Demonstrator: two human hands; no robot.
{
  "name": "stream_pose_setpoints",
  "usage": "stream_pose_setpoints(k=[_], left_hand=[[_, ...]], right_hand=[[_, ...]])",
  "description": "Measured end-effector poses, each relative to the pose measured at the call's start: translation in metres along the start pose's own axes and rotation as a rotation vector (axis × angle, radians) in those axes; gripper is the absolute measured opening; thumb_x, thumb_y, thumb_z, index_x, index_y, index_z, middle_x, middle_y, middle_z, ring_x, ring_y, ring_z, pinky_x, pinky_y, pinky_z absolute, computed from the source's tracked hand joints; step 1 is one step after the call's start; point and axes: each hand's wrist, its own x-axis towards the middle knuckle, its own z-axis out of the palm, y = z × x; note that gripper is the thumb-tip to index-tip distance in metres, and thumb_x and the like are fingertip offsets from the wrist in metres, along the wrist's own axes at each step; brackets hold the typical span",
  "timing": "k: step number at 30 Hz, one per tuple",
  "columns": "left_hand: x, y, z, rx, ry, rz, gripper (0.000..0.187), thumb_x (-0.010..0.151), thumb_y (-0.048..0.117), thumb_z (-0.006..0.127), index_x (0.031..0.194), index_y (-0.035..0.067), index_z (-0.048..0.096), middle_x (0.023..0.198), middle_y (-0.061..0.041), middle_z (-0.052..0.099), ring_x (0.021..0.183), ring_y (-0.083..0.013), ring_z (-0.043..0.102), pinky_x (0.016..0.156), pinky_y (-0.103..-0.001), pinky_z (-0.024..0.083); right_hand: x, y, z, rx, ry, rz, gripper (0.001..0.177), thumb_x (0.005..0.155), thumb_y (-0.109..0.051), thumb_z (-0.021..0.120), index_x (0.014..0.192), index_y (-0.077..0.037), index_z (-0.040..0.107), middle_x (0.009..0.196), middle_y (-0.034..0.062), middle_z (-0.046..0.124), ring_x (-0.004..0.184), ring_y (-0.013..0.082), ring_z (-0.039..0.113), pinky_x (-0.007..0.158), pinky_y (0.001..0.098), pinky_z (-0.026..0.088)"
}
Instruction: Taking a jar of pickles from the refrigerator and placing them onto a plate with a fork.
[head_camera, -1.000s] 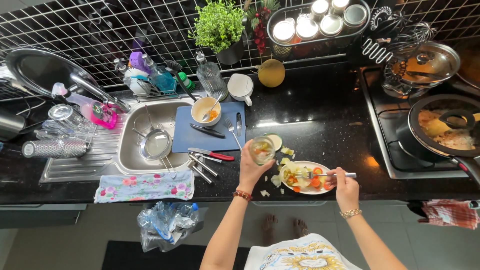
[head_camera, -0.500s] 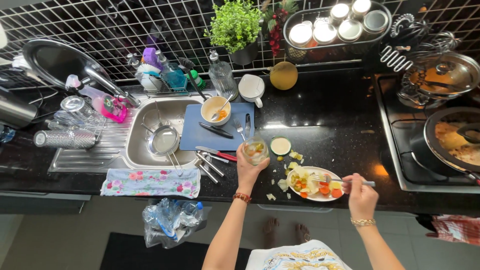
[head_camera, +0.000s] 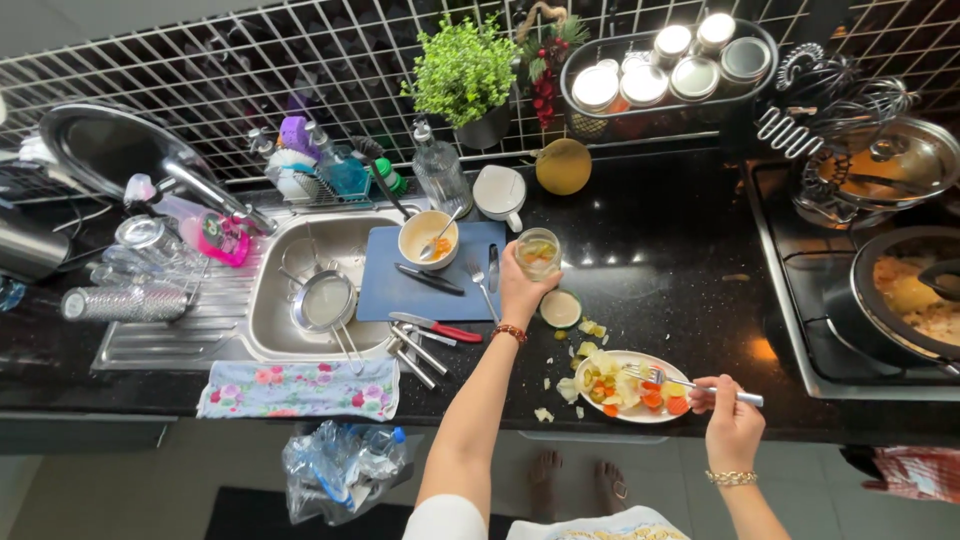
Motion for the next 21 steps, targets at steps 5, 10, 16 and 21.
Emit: stream_pose_setpoints(k=[5,10,16,21], left_hand=[[0.014,-0.009,0.02,-0.004,0.001,0.009,0.087,0.062,0.026,0.095,0.133,0.005,0.048,0.125,-0.015,0.062,0.115,-0.0315,0.063,0.098,-0.04,0.051],[0.018,-0.01,0.025,-0.019,-0.014,-0.017,0.088,0.062,0.026,0.095,0.133,0.004,0.048,0.124,-0.015,0.062,0.113,-0.0314,0.064,0.096,-0.04,0.053],[0.015,-0.006,0.026,-0.065,-0.057,-0.1,0.095,0.066,0.032,0.093,0.141,0.003,0.041,0.134,-0.016,0.06,0.121,-0.0292,0.063,0.102,-0.038,0.052],[-0.013,-0.019,0.029,0.089,0.194,-0.053,0.109,0.068,0.027,0.099,0.143,-0.011,0.028,0.144,-0.032,0.041,0.134,-0.0435,0.043,0.111,-0.047,0.036]], right_hand=[[0.002,-0.007,-0.006,0.005,0.036,0.03,0.046,0.116,-0.031,0.046,0.1,0.006,0.069,0.083,0.0111,0.07,0.073,0.014,0.066,0.068,0.0276,0.054],[0.005,-0.005,-0.009,0.013,0.059,0.04,0.046,0.117,-0.031,0.045,0.101,0.006,0.069,0.083,0.0112,0.07,0.072,0.0146,0.066,0.068,0.0277,0.054],[0.007,-0.021,-0.005,0.027,0.052,0.051,0.047,0.117,-0.03,0.045,0.1,0.006,0.069,0.083,0.0117,0.07,0.072,0.015,0.066,0.068,0.0283,0.055],[0.014,-0.012,-0.009,0.042,0.023,0.018,0.046,0.117,-0.03,0.044,0.1,0.006,0.068,0.084,0.0113,0.07,0.072,0.0147,0.065,0.069,0.0277,0.054]])
